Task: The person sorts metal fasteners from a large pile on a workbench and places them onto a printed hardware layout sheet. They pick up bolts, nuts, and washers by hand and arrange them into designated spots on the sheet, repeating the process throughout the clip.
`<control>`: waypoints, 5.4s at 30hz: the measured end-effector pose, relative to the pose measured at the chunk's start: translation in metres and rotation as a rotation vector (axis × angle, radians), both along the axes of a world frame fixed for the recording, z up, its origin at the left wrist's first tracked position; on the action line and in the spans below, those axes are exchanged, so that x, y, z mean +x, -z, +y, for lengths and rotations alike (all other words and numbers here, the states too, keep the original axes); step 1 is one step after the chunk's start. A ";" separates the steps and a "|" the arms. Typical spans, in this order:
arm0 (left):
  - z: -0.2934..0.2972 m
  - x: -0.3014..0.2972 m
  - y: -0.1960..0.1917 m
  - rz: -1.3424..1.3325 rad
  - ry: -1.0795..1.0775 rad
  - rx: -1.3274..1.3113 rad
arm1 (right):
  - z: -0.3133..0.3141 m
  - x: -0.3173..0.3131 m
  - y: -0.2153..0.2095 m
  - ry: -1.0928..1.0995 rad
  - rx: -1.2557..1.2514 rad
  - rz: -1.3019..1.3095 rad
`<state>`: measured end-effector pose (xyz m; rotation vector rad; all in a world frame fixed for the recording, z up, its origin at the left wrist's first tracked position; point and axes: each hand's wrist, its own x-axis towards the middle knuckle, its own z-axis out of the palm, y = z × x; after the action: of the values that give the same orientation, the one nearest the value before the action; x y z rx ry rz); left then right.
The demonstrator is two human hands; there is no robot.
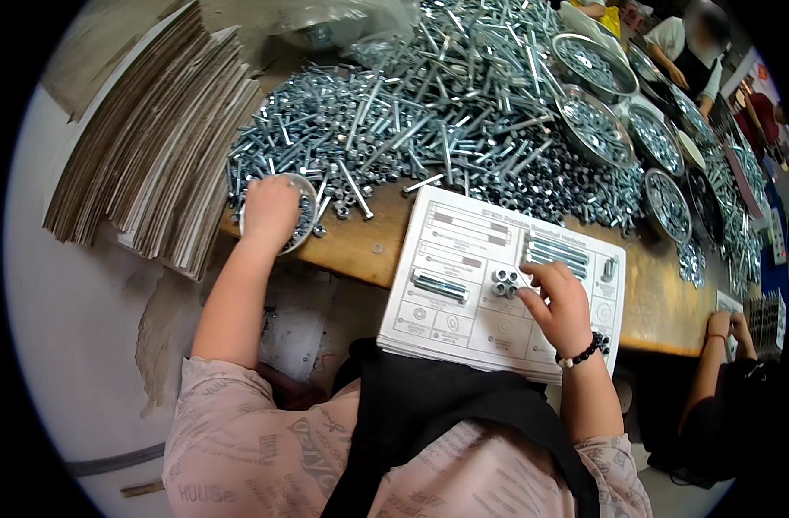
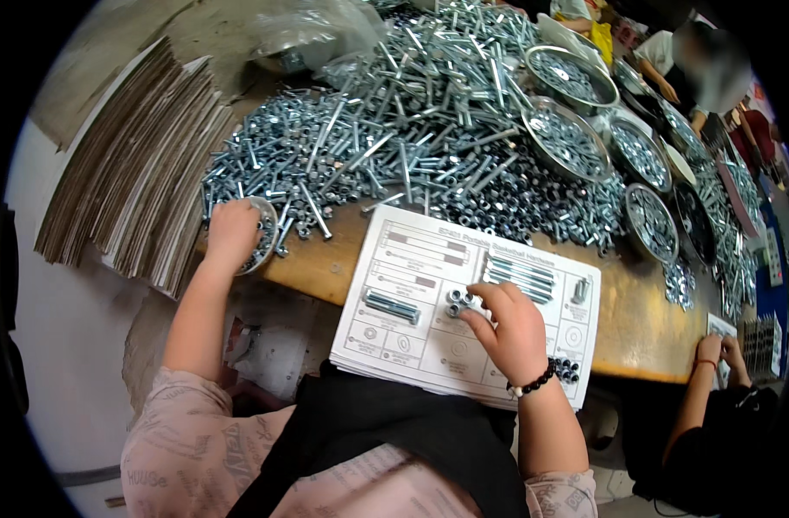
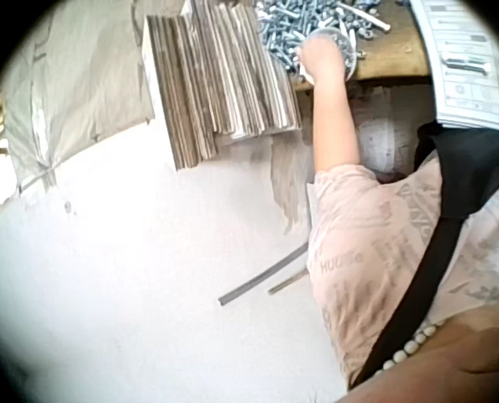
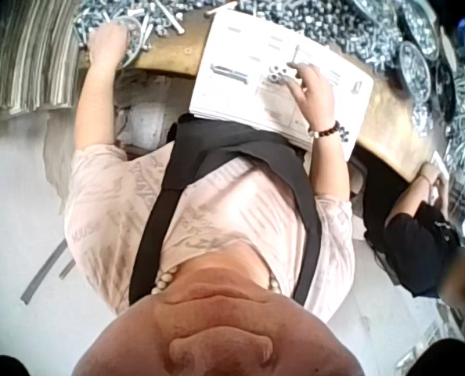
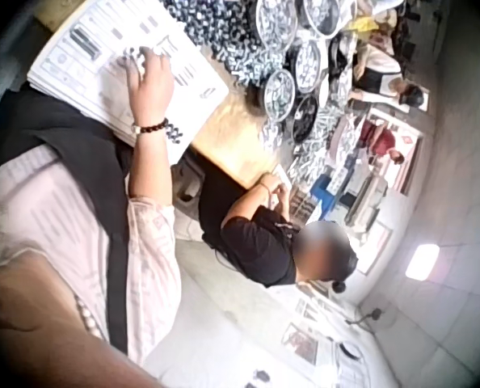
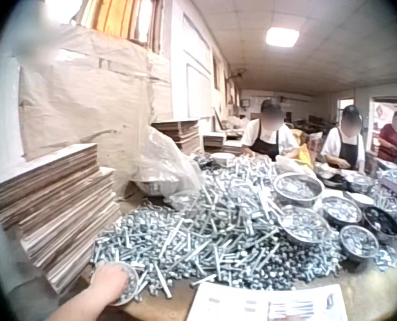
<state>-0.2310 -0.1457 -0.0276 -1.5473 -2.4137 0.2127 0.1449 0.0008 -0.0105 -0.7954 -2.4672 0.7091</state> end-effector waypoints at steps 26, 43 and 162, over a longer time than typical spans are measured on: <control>0.002 0.158 0.006 -0.840 0.552 -0.047 | 0.011 0.062 0.010 0.176 -0.141 0.191; 0.025 0.128 0.026 -1.054 0.250 0.554 | 0.067 0.105 0.008 0.302 -0.077 0.009; 0.121 0.312 0.013 -0.872 1.019 -0.335 | 0.019 0.153 0.002 0.482 -0.588 0.765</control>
<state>0.0809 -0.0250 -0.0410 -3.2924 -1.6720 -0.3553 0.2975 0.0200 -0.0124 -1.0223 -1.3248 1.2699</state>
